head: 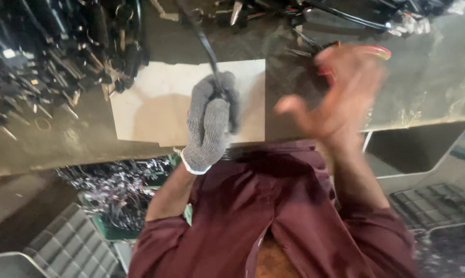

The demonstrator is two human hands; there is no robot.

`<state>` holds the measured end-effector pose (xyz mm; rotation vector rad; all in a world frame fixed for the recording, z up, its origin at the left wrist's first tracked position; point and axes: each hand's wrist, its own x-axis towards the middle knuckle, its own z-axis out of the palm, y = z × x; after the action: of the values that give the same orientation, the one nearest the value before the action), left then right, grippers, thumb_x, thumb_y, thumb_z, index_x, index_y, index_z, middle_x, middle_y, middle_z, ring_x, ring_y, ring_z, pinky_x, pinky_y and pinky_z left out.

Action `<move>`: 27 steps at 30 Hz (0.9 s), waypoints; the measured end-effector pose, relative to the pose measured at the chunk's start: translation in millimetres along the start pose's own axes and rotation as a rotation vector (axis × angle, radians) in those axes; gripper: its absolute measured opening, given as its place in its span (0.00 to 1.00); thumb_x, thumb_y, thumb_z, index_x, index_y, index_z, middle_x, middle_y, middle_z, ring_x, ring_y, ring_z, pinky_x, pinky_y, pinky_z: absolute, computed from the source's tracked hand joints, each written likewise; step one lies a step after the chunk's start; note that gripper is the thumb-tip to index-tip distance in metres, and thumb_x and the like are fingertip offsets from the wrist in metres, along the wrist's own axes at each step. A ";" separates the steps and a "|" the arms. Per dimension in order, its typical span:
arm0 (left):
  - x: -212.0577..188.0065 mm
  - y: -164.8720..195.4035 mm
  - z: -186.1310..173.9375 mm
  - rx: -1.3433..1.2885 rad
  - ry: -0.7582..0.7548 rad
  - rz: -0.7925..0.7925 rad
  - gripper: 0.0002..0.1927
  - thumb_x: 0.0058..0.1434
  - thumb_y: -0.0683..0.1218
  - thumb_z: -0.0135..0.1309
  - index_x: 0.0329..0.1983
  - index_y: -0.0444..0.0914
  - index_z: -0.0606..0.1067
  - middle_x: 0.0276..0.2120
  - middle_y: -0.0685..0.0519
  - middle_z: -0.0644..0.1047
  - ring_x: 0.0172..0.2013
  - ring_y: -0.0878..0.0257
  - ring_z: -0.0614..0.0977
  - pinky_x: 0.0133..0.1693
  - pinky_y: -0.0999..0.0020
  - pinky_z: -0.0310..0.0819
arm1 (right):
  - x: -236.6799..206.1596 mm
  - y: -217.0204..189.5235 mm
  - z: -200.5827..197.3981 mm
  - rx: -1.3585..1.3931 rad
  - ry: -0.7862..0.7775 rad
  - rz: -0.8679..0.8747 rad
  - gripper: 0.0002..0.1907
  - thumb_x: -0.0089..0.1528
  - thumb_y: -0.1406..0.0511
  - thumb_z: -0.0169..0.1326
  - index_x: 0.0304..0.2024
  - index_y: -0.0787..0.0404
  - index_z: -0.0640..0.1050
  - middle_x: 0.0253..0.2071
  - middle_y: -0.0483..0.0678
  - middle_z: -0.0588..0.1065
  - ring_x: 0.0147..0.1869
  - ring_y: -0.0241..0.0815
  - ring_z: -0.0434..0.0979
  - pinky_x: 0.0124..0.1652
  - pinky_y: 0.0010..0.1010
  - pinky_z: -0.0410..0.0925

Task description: The person repeatedly picks up black cables with attached keys and uses red-handled pliers to crimp or secure a connector onto the cable end. The person handles the cables one at a time, placing each finished unit aside on the table.

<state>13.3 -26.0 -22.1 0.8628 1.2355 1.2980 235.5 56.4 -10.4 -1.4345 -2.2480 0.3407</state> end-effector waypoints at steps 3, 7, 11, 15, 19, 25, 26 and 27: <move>-4.9 -1.2 -1.0 -0.007 -0.034 0.023 0.21 0.80 0.53 0.43 0.65 0.33 0.66 0.42 0.54 0.75 0.34 0.74 0.72 0.36 0.78 0.69 | -6.2 39.3 1.9 -0.453 0.034 -0.113 0.40 0.67 0.35 0.57 0.58 0.61 0.71 0.58 0.56 0.69 0.62 0.56 0.66 0.61 0.48 0.55; -3.4 7.9 1.6 -0.015 -0.172 0.163 0.16 0.83 0.49 0.42 0.62 0.33 0.67 0.44 0.53 0.74 0.33 0.73 0.72 0.35 0.78 0.70 | -15.2 55.8 9.6 -0.200 -0.045 -0.009 0.36 0.67 0.38 0.61 0.57 0.59 0.73 0.55 0.53 0.74 0.59 0.55 0.72 0.61 0.53 0.57; -4.4 19.2 5.5 -0.248 -0.316 0.103 0.17 0.79 0.48 0.46 0.62 0.31 0.67 0.46 0.49 0.76 0.31 0.70 0.74 0.30 0.77 0.68 | -11.9 35.7 3.4 1.191 0.066 0.348 0.39 0.60 0.35 0.53 0.55 0.58 0.73 0.49 0.47 0.76 0.46 0.42 0.74 0.43 0.35 0.66; -13.0 24.3 11.7 -0.344 -0.285 -0.023 0.22 0.79 0.52 0.50 0.66 0.31 0.68 0.38 0.51 0.78 0.27 0.73 0.73 0.29 0.82 0.66 | 1.3 6.6 8.2 1.089 -0.324 -0.031 0.18 0.65 0.53 0.61 0.46 0.57 0.73 0.45 0.48 0.77 0.41 0.46 0.77 0.41 0.33 0.72; -15.6 20.7 15.6 -0.511 -0.101 -0.290 0.36 0.65 0.52 0.61 0.68 0.29 0.61 0.44 0.46 0.79 0.31 0.64 0.79 0.30 0.71 0.75 | 9.7 -9.8 18.5 0.265 -0.126 -0.316 0.15 0.58 0.62 0.66 0.40 0.59 0.75 0.40 0.47 0.76 0.40 0.46 0.78 0.37 0.35 0.68; -23.9 20.9 10.3 -0.342 -0.208 -0.193 0.37 0.70 0.53 0.59 0.73 0.32 0.56 0.50 0.47 0.78 0.38 0.64 0.80 0.39 0.71 0.76 | 18.6 -10.1 18.5 0.202 -0.101 -0.418 0.21 0.62 0.54 0.71 0.33 0.58 0.73 0.35 0.45 0.74 0.38 0.42 0.77 0.32 0.34 0.67; -24.9 23.1 7.1 -0.314 -0.224 -0.179 0.37 0.71 0.52 0.59 0.73 0.33 0.55 0.51 0.46 0.77 0.40 0.63 0.80 0.41 0.71 0.77 | 20.5 -8.8 17.8 0.146 -0.086 -0.429 0.23 0.61 0.53 0.72 0.32 0.58 0.73 0.35 0.45 0.74 0.38 0.43 0.77 0.32 0.34 0.66; -25.2 24.6 5.6 -0.285 -0.246 -0.160 0.37 0.71 0.52 0.59 0.74 0.33 0.55 0.51 0.46 0.77 0.41 0.63 0.81 0.42 0.71 0.77 | 22.9 -7.6 17.8 0.145 -0.097 -0.451 0.20 0.59 0.56 0.71 0.32 0.57 0.73 0.35 0.44 0.74 0.38 0.43 0.77 0.32 0.34 0.66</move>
<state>17.0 -46.3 7.0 0.6803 0.8820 1.1655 212.5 74.3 -17.2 -0.8212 -2.4830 0.4184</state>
